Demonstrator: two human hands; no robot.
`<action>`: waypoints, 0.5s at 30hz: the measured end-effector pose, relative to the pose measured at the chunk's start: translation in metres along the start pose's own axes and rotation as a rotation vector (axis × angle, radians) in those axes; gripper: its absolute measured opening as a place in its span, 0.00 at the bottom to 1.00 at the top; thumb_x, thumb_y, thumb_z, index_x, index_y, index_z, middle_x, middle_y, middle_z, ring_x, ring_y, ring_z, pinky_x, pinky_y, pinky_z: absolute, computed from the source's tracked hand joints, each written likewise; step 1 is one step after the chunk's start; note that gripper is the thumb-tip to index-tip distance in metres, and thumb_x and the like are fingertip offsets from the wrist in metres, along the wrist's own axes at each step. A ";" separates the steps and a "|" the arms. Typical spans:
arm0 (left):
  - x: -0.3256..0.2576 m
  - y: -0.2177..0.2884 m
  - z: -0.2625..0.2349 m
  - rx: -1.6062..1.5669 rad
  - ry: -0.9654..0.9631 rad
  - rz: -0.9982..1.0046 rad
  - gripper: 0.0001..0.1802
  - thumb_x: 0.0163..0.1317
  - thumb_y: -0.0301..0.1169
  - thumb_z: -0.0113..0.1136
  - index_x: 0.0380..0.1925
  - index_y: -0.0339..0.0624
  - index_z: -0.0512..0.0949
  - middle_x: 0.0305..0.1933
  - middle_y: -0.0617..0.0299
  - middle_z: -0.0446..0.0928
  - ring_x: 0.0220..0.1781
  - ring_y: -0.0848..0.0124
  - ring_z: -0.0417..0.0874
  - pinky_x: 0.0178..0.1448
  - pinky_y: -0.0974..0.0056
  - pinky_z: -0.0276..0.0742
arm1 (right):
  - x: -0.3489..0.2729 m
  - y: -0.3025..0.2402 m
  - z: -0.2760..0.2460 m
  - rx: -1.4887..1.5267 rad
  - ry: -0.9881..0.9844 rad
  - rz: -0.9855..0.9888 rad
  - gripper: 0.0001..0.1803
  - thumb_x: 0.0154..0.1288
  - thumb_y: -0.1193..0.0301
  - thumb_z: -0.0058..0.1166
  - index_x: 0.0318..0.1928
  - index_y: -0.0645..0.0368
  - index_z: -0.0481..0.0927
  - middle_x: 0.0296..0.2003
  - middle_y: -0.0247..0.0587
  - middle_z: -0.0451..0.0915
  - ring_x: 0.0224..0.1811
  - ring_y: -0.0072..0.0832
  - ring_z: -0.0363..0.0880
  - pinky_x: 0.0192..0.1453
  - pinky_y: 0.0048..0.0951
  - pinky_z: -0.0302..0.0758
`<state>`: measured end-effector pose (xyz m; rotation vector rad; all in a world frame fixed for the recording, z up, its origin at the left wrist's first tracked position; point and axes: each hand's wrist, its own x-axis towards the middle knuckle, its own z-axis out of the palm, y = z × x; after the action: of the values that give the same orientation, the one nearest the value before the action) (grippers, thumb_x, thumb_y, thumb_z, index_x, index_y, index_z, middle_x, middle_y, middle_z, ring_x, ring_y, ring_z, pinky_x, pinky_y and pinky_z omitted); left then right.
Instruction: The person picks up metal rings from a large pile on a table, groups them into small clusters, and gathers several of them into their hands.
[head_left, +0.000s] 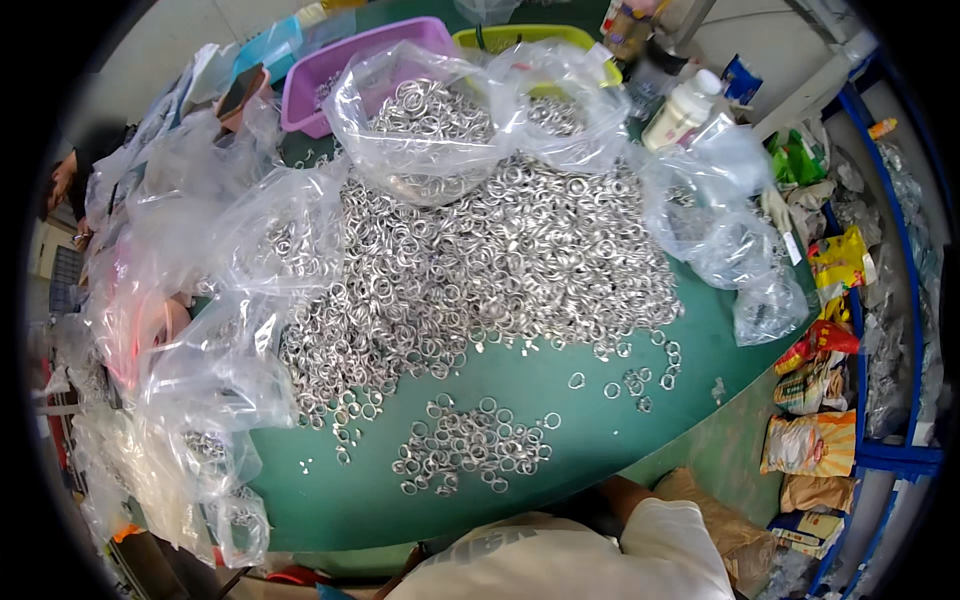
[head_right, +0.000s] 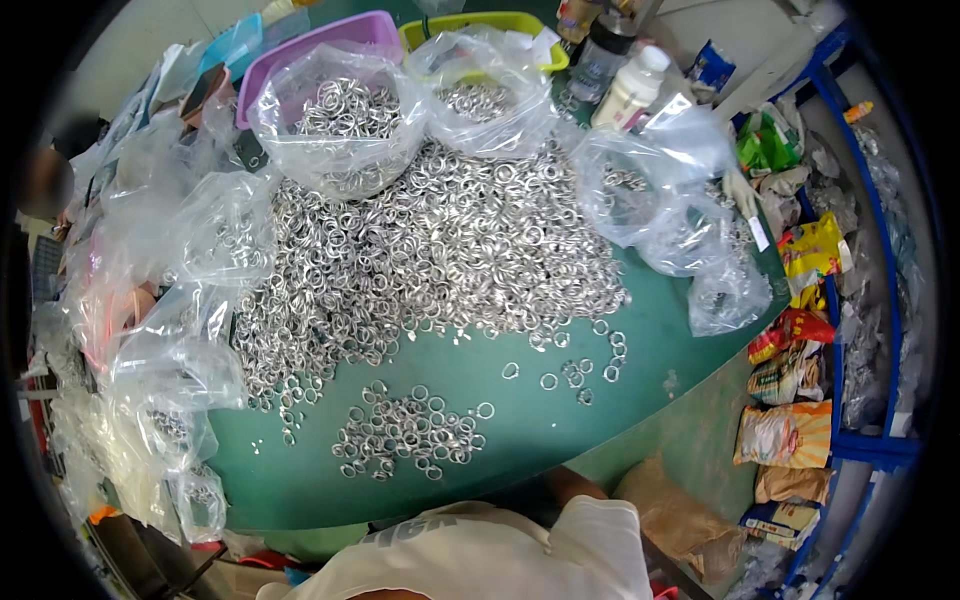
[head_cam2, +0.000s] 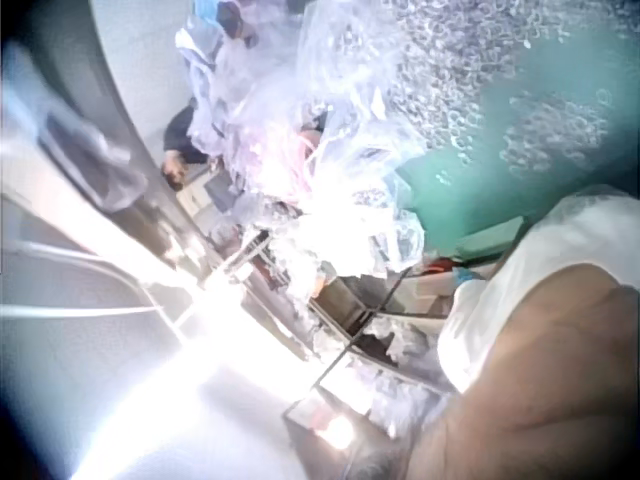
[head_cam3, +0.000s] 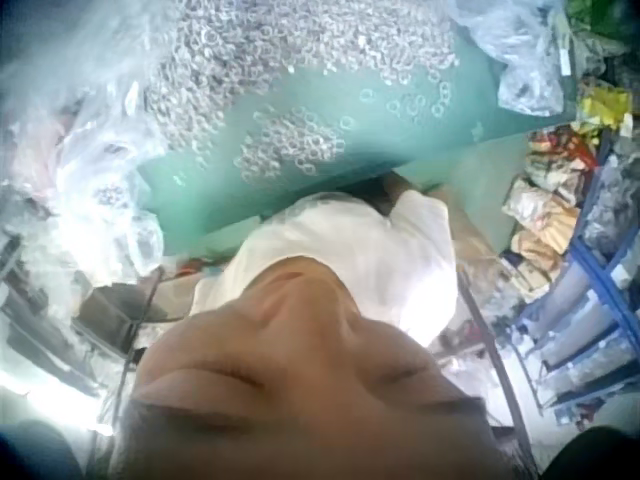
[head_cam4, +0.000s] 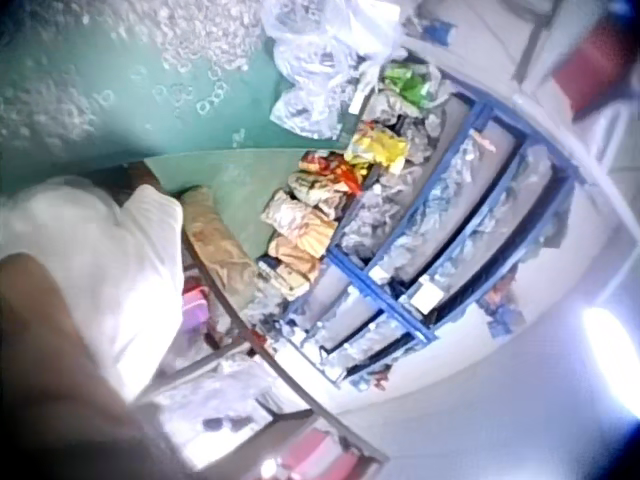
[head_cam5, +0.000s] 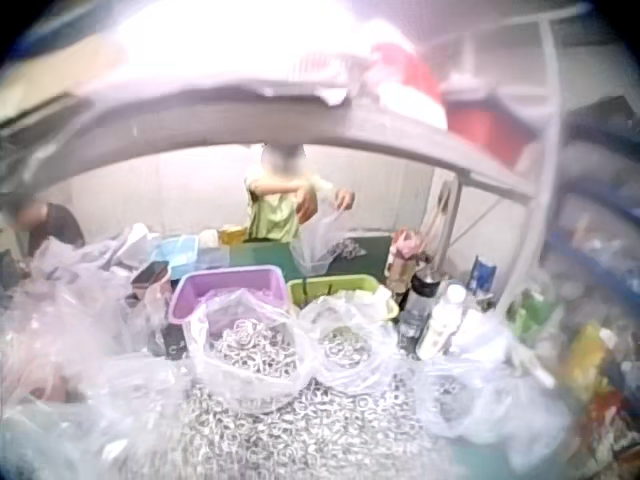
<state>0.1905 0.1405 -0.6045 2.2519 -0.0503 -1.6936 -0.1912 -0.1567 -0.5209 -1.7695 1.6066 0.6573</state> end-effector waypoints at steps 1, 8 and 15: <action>0.005 -0.004 0.006 -0.011 0.000 0.012 0.09 0.61 0.30 0.54 0.34 0.38 0.80 0.33 0.58 0.80 0.34 0.68 0.78 0.38 0.63 0.74 | -0.001 0.002 -0.004 -0.027 0.036 -0.016 0.22 0.68 0.56 0.42 0.52 0.60 0.75 0.43 0.49 0.79 0.41 0.35 0.78 0.50 0.38 0.74; 0.003 -0.065 0.014 -0.139 0.176 0.139 0.09 0.61 0.30 0.54 0.34 0.38 0.80 0.33 0.59 0.80 0.33 0.69 0.78 0.38 0.63 0.74 | -0.036 0.016 -0.024 -0.171 0.213 -0.303 0.22 0.69 0.56 0.41 0.52 0.58 0.75 0.44 0.49 0.79 0.41 0.35 0.78 0.50 0.39 0.74; -0.137 0.050 0.035 0.172 0.717 0.749 0.05 0.57 0.24 0.57 0.29 0.34 0.79 0.25 0.51 0.81 0.25 0.62 0.83 0.32 0.61 0.77 | -0.156 0.027 -0.158 0.356 -0.409 -0.771 0.13 0.65 0.68 0.50 0.44 0.62 0.80 0.31 0.41 0.82 0.28 0.30 0.79 0.35 0.31 0.77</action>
<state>0.1250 0.1151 -0.4726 2.3767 -0.7749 -0.4904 -0.2471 -0.1721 -0.3049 -1.6650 0.6304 0.3002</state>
